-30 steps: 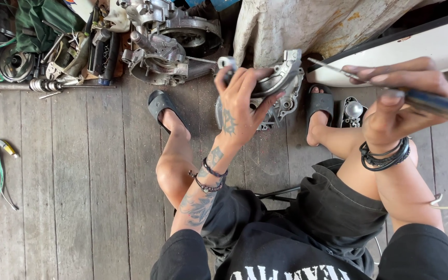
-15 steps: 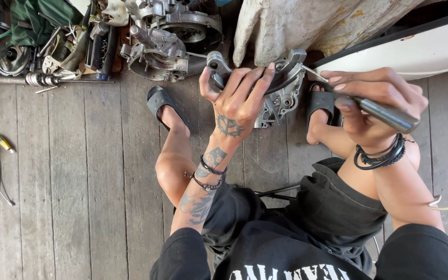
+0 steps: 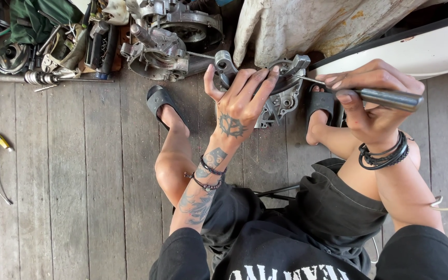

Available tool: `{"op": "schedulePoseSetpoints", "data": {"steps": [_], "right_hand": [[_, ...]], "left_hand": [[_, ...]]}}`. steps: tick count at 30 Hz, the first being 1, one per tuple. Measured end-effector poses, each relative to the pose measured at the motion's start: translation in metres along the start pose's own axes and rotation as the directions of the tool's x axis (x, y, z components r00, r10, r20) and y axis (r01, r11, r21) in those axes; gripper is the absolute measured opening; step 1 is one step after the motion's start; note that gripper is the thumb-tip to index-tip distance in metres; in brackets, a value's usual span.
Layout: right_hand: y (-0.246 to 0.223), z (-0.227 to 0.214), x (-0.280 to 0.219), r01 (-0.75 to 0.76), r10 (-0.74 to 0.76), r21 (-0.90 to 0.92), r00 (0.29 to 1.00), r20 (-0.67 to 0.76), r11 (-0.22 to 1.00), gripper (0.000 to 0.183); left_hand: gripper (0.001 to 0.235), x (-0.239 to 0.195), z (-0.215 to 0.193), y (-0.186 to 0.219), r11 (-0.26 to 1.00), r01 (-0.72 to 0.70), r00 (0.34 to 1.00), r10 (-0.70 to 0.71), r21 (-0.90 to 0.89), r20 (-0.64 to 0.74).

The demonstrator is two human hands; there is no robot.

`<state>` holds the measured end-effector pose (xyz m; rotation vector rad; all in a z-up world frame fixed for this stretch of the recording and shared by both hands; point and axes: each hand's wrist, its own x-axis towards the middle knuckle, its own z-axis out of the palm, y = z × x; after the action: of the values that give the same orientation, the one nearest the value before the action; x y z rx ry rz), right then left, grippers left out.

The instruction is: A person is shown repairing or assembling a motorcycle engine component, specifically trying to fit a curved part into a casing.

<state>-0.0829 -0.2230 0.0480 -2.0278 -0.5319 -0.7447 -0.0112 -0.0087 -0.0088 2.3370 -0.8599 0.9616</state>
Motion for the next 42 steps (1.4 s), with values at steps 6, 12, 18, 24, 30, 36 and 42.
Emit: {"op": "schedulePoseSetpoints", "data": {"steps": [6, 12, 18, 24, 30, 36, 42], "right_hand": [[0.001, 0.0, 0.0, -0.04, 0.039, 0.054, 0.999, 0.029, 0.998, 0.017], [0.008, 0.017, -0.006, -0.077, 0.068, 0.076, 0.992, 0.11, 0.994, 0.011], [0.002, 0.017, -0.002, -0.123, 0.111, 0.069, 0.981, 0.16, 0.99, 0.011], [0.025, -0.012, -0.006, 0.01, -0.014, -0.03, 0.992, -0.123, 0.999, 0.023], [0.053, -0.035, -0.039, -0.19, 0.194, 0.042, 0.937, -0.29, 0.981, 0.037], [0.049, -0.008, -0.033, -0.227, 0.261, -0.318, 0.963, 0.067, 0.92, 0.008], [0.093, 0.024, -0.067, -0.27, 0.436, -0.453, 0.843, 0.316, 0.85, 0.013]], "left_hand": [[0.02, 0.0, -0.001, 0.001, 0.999, -0.028, 1.0, 0.028, -0.024, 0.013], [0.023, -0.002, 0.002, 0.002, 0.997, -0.043, 0.997, 0.047, -0.069, 0.055], [0.026, -0.004, 0.004, -0.001, 0.995, -0.061, 0.994, 0.069, -0.083, 0.087], [0.032, -0.002, 0.016, -0.011, 0.992, 0.054, 0.998, -0.048, -0.111, 0.051], [0.038, 0.013, 0.005, -0.036, 0.907, 0.28, 0.955, -0.297, -0.316, -0.006], [0.047, -0.004, 0.021, -0.059, 0.056, 0.472, 0.724, -0.594, -0.88, 0.351], [0.045, -0.027, 0.042, -0.094, -0.681, 0.184, 0.531, -0.538, -0.709, 0.655]]}}
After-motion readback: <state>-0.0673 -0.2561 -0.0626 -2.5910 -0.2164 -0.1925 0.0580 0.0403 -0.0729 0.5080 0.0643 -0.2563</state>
